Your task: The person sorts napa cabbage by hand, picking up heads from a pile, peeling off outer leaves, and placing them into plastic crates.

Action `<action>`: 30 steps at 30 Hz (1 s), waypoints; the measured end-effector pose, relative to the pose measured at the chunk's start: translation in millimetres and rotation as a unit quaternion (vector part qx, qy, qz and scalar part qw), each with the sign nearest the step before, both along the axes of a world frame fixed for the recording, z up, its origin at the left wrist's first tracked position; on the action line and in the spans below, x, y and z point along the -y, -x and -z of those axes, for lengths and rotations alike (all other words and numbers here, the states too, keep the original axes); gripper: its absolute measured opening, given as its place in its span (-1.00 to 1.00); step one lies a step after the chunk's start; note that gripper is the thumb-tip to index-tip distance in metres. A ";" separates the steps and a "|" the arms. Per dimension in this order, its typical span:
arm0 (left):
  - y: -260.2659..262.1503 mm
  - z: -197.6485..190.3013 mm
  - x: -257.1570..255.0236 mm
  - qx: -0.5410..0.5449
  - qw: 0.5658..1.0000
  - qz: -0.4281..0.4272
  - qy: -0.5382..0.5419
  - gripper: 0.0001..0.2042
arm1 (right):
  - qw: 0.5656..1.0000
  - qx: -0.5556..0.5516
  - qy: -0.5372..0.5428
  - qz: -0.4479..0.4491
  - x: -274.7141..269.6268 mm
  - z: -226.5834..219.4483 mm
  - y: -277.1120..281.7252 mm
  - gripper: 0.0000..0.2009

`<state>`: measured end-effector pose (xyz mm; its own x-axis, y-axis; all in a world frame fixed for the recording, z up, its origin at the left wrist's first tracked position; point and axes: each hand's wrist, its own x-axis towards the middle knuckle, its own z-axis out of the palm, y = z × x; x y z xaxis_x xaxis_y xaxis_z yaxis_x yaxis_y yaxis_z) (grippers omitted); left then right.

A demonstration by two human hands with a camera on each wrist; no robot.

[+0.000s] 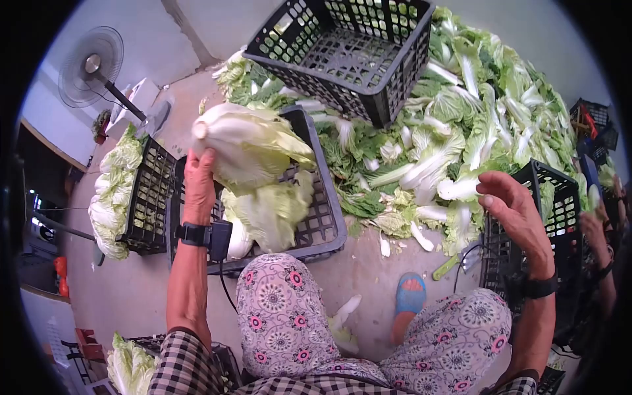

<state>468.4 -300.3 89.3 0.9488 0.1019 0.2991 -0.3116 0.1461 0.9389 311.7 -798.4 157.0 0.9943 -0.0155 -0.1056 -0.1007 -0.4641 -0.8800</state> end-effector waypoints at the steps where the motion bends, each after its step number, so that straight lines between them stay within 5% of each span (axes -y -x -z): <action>1: 5.6 -9.6 1.5 0.010 1.000 0.005 0.026 -0.49 | 1.000 0.019 0.006 -0.005 -3.2 -6.1 1.3 -0.46; 9: 61.5 -97.5 68.9 0.089 0.987 0.131 0.038 -0.35 | 0.969 0.188 0.152 -0.051 -59.8 -79.4 25.6 0.02; 13: 107.3 -139.0 136.6 0.067 0.973 0.219 0.020 -0.27 | 0.906 0.334 0.199 -0.166 -85.2 -88.9 18.2 0.12; 15: 126.8 -148.0 172.4 0.066 0.956 0.278 0.067 -0.20 | 0.915 0.313 0.093 -0.237 -103.3 -89.5 12.0 0.13; 17: 143.4 -160.1 195.1 0.062 0.934 0.328 0.126 -0.12 | 0.937 0.316 0.003 -0.149 -108.9 -97.9 23.9 0.01; 22: 123.5 -148.4 207.0 0.116 0.930 0.347 0.043 -0.09 | 0.949 0.309 0.038 0.046 -68.5 -115.0 44.7 -0.27; 23: 119.4 -144.2 198.7 0.079 0.928 0.363 0.034 -0.22 | 0.937 0.326 0.084 0.094 -53.2 -114.6 51.1 -0.32; 25: 103.0 -125.6 175.1 0.029 0.924 0.380 -0.005 -0.37 | 0.948 0.282 0.013 0.144 -24.0 -117.4 71.1 -0.44; 30: 67.3 -70.8 108.3 -0.116 0.940 0.279 -0.157 -0.58 | 0.905 0.328 0.032 0.269 82.4 -92.3 108.5 -0.44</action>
